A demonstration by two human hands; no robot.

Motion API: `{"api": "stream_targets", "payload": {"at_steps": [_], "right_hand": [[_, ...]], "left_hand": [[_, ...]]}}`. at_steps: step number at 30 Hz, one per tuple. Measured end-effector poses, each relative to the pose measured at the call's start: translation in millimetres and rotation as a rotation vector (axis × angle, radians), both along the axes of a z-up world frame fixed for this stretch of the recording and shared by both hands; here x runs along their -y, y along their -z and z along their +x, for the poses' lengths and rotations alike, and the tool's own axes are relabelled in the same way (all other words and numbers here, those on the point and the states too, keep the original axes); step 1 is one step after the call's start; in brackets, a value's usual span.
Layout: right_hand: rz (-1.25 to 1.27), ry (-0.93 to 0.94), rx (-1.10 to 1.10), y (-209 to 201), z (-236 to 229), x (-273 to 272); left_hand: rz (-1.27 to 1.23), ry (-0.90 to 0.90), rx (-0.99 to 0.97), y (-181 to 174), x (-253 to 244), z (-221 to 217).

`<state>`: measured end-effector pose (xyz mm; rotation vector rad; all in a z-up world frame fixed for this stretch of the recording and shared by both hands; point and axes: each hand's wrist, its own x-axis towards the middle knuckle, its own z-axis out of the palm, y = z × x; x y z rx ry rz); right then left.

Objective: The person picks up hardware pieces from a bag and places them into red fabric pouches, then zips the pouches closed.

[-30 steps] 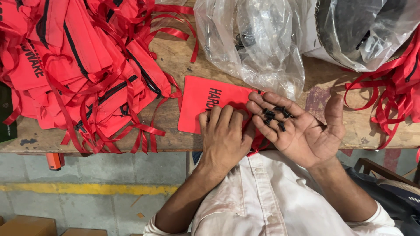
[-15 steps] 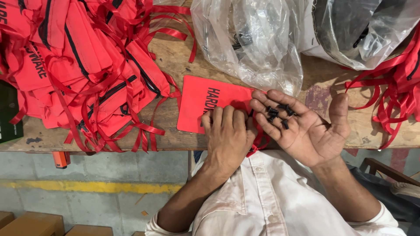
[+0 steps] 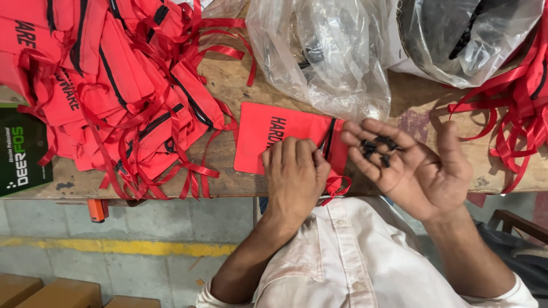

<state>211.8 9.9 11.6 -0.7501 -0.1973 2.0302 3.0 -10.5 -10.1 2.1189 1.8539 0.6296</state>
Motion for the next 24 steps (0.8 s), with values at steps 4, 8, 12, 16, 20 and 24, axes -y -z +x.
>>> {"api": "stream_targets", "payload": {"at_steps": [4,8,12,16,20,24], "right_hand": [[-0.088,-0.153,-0.064,5,-9,-3],[-0.148,-0.254,-0.108,11,-25,-9],[-0.134,-0.258,-0.143,16,-36,-10],[-0.173,-0.283,-0.159,18,-47,-13],[-0.199,-0.336,-0.1,15,-57,-18],[0.043,-0.558,0.013,8,-70,-48]], "left_hand": [[-0.015,-0.022,0.152,-1,0,-7],[-0.084,-0.019,0.29,-9,-2,-16],[-0.07,-0.012,0.348,-21,0,-18],[-0.091,-0.016,0.509,-28,8,-15],[0.006,-0.073,0.493,-32,12,-18],[0.175,-0.15,0.372,8,20,0]]}}
